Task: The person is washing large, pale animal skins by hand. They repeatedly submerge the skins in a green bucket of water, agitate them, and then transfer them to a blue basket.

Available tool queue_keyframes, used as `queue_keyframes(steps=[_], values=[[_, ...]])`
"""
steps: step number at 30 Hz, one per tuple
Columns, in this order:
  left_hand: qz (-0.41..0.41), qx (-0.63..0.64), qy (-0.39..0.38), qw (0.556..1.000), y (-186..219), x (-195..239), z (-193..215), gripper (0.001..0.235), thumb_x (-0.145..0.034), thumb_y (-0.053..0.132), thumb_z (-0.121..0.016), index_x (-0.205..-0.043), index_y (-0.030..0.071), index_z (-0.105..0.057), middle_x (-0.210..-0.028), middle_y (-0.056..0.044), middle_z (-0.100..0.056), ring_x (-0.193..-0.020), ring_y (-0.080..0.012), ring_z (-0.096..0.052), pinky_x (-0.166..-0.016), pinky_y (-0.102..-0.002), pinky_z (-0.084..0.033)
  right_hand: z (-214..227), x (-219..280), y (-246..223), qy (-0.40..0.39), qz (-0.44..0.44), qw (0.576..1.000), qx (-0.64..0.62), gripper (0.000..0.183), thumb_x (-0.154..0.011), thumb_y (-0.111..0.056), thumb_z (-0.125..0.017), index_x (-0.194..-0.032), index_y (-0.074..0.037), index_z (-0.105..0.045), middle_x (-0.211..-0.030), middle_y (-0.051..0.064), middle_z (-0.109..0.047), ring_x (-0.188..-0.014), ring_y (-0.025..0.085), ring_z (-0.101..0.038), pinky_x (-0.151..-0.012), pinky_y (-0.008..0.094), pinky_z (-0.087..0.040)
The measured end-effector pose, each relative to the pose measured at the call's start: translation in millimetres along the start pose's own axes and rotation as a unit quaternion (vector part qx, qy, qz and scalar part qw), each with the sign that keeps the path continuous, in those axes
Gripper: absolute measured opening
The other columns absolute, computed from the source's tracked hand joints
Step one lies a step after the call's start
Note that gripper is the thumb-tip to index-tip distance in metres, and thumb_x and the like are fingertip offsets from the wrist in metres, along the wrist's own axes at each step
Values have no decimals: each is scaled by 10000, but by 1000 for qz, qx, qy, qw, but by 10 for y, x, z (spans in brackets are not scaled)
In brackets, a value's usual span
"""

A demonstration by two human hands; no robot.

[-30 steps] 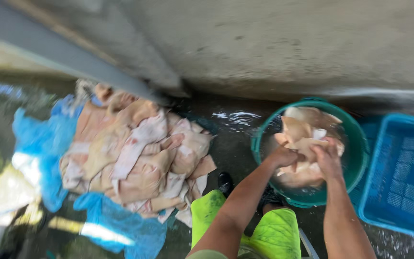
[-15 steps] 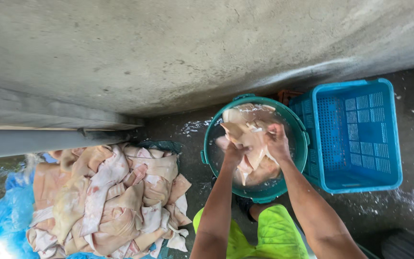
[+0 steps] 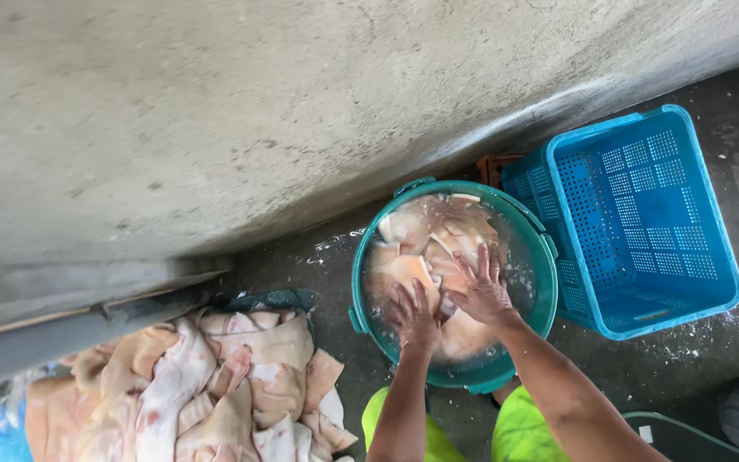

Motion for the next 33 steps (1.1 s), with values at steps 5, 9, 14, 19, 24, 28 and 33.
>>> queue_keyframes(steps=[5,9,14,19,24,28,33], values=[[24,-132,-47,990,5,-318,-196,1174,-887,377,-752,-1628,158,132,-1691,-328,118,-1479,-679,-21,-1127,-785,-136,-150,-301,414,61,68,992,-90,1041,-762,-487,-793,-1566,-298,-160,-1618,357,-3,-1470,624,-122,-1130,590,-348],[73,-57,-100,991,28,-375,-292,1229,-873,399,-752,-1628,149,185,-1654,-274,-27,-1490,-597,-90,-1134,-838,-114,-306,-380,654,33,57,991,-114,1053,-845,-359,-781,-1627,-253,-85,-1569,376,-145,-1413,607,-277,-1142,598,-341],[48,-11,-144,988,-76,-449,-312,950,-874,423,-722,-1522,139,-89,-1553,-238,-231,-1415,-512,-260,-1120,-696,-231,-393,-369,758,-8,-38,997,-72,944,-841,-214,-711,-1598,-268,-151,-1580,251,-344,-1389,472,-437,-1127,510,-410],[29,44,-126,991,-116,-727,-460,709,-876,447,-693,-1416,128,-362,-1452,-201,-435,-1339,-427,-429,-1106,-554,-348,-432,-522,982,-31,-44,996,-67,834,-887,-151,-635,-1604,-249,-220,-1534,239,-425,-1334,450,-496,-1104,498,-428],[-28,112,-51,992,-290,-870,-568,559,-877,471,-663,-1311,118,-636,-1351,-164,-639,-1264,-343,-599,-1091,-412,-465,-686,-776,1216,-45,-16,992,-120,798,-871,-149,-646,-1571,-239,-273,-1486,238,-468,-1285,460,-526,-1063,528,-442],[-22,167,-24,985,-482,-890,-752,596,-893,467,-642,-1378,123,-588,-1413,-164,-584,-1313,-348,-543,-1107,-426,-421,-842,-951,1364,0,-7,993,-122,770,-858,-147,-655,-1544,-232,-316,-1448,237,-503,-1246,469,-549,-1030,552,-453],[25,148,-54,987,-665,-1030,-1003,565,-918,453,-599,-1372,118,-603,-1411,-169,-594,-1315,-348,-552,-1111,-433,-425,-726,-1075,1369,97,-19,992,-83,736,-841,-144,-666,-1510,-222,-370,-1401,236,-545,-1197,479,-579,-989,582,-468]])
Point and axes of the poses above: each hand's wrist, its own x-axis away from the middle knuckle, its own z-axis out of the back of the hand, y = z × x, the point moved 4 cm from there along -x, towards the middle knuckle
